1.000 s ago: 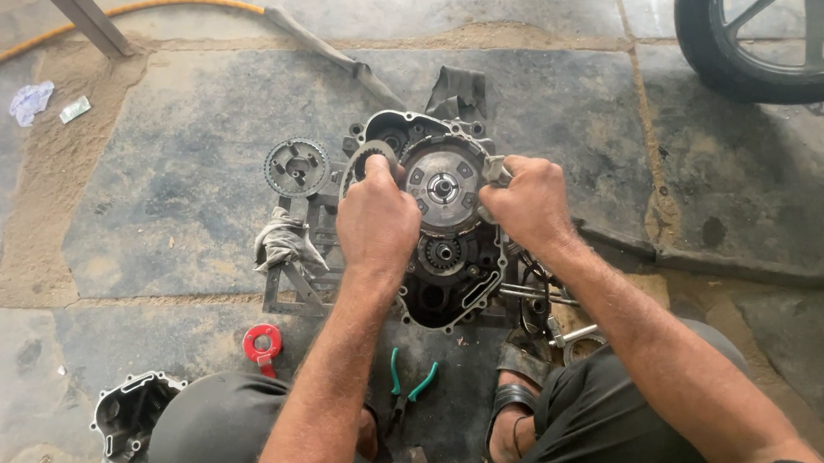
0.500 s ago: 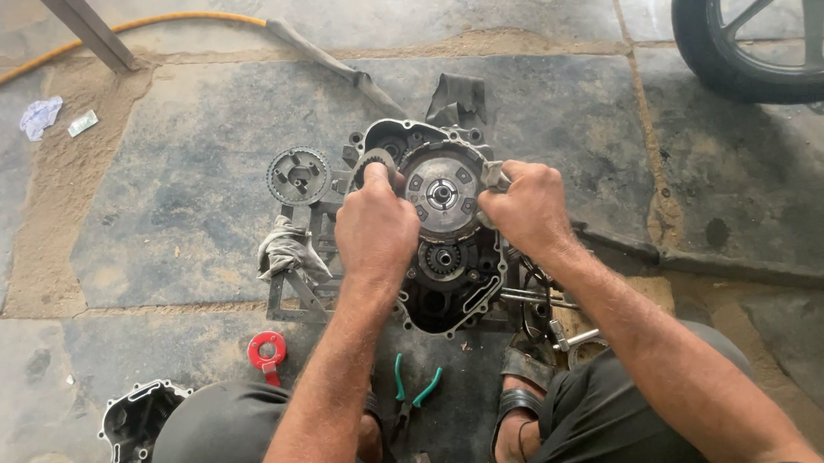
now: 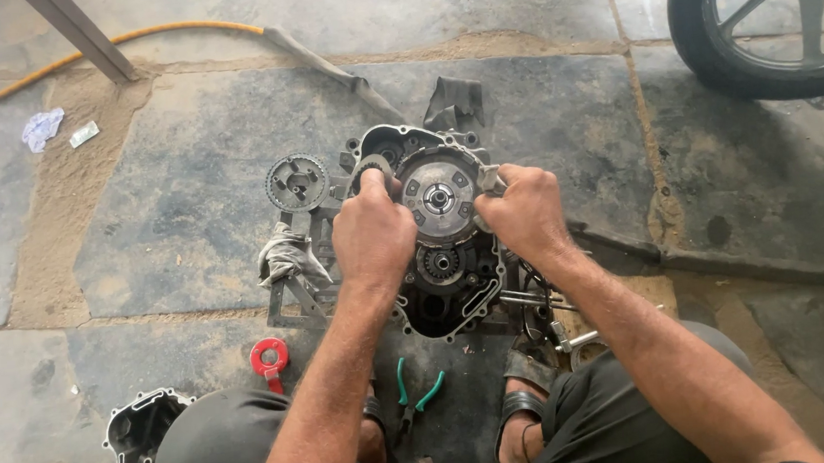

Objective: Cleaning and assembling internal motorcycle clutch components.

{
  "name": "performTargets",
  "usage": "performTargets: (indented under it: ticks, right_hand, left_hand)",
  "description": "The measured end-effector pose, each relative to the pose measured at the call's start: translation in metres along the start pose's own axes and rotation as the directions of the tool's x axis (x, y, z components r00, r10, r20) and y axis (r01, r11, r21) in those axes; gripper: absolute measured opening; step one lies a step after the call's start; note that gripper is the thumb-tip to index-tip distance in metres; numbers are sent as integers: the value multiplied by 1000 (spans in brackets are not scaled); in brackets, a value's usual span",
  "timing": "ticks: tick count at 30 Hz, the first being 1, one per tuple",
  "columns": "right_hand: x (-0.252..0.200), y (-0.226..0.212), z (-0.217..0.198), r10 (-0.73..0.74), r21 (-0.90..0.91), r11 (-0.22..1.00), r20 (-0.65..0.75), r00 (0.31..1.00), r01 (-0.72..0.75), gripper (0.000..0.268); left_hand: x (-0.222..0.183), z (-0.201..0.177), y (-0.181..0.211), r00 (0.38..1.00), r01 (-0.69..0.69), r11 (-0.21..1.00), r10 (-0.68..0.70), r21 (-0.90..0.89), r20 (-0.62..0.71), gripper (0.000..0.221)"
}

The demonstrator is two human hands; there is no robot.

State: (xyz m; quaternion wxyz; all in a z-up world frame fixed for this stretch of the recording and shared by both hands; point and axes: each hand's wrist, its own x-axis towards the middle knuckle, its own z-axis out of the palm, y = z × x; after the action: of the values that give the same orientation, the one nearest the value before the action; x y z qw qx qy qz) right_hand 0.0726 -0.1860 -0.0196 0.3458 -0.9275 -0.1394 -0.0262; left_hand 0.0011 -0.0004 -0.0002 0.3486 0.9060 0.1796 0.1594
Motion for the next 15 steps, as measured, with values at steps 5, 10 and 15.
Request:
performTargets:
  ticks: [5, 10, 15]
  right_hand:
    - [1, 8, 5, -53, -18, 998, -23, 998, 52, 13]
    - [4, 8, -2, 60, -17, 998, 136, 989, -58, 15]
    - [3, -11, -33, 205, 173, 954, 220, 954, -245, 22]
  left_hand:
    - [1, 2, -2, 1000, -2, 1000, 1, 19, 15, 20]
    - [7, -5, -4, 1000, -22, 998, 22, 53, 12, 20]
    - [19, -28, -5, 998, 41, 999, -41, 12, 51, 28]
